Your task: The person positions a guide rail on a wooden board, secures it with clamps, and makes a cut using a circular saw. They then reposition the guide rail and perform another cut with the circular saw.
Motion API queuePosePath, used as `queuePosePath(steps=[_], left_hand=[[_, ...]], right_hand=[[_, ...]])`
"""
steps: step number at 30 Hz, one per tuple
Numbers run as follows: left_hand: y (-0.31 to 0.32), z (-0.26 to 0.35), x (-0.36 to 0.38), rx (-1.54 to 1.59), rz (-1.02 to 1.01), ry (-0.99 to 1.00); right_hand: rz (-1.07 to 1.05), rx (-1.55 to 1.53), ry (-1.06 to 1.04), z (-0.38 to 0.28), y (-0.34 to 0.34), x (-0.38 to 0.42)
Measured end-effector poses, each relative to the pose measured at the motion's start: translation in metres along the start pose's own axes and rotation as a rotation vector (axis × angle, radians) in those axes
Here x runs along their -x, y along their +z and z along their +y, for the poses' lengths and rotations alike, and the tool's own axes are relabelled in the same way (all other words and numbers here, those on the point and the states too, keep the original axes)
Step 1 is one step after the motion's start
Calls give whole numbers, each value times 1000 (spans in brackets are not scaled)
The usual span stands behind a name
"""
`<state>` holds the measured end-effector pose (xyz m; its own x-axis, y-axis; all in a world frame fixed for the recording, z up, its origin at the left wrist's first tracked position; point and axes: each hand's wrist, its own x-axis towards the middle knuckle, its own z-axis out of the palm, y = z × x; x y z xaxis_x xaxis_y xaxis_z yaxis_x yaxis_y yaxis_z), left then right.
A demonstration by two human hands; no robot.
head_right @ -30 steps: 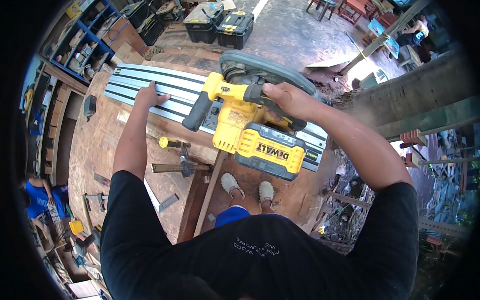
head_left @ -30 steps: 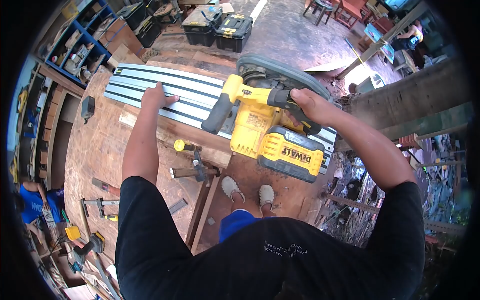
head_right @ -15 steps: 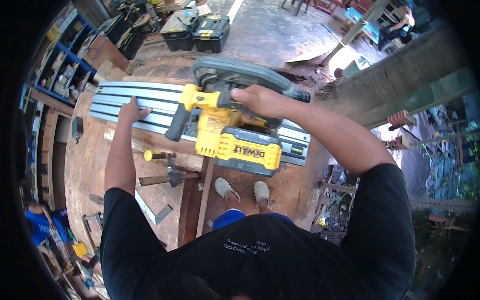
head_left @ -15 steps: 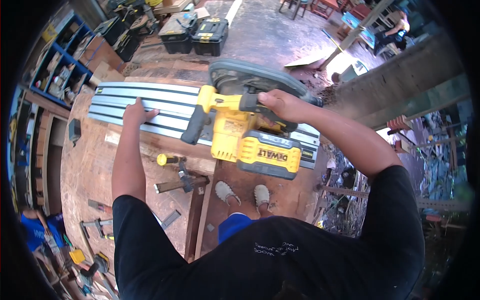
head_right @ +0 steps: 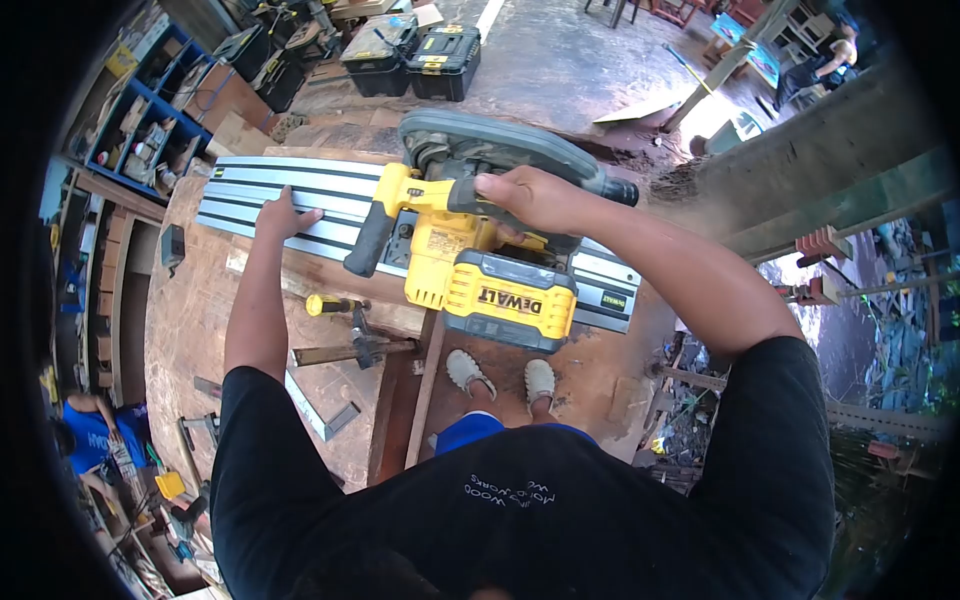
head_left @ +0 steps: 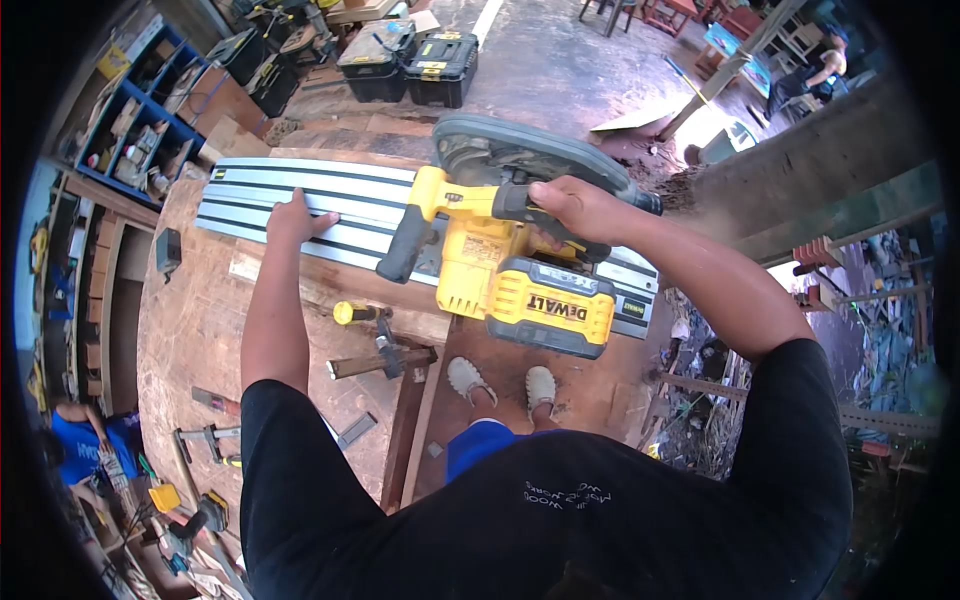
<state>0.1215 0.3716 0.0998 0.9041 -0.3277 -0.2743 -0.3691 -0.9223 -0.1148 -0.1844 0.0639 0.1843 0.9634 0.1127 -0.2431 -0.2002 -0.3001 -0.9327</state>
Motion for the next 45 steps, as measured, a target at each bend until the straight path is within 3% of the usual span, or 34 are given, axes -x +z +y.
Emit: queuePosePath(steps=[45], left_hand=[[-7, 13, 16, 1, -1, 1]], right_hand=[[26, -20, 25, -2, 7, -13]])
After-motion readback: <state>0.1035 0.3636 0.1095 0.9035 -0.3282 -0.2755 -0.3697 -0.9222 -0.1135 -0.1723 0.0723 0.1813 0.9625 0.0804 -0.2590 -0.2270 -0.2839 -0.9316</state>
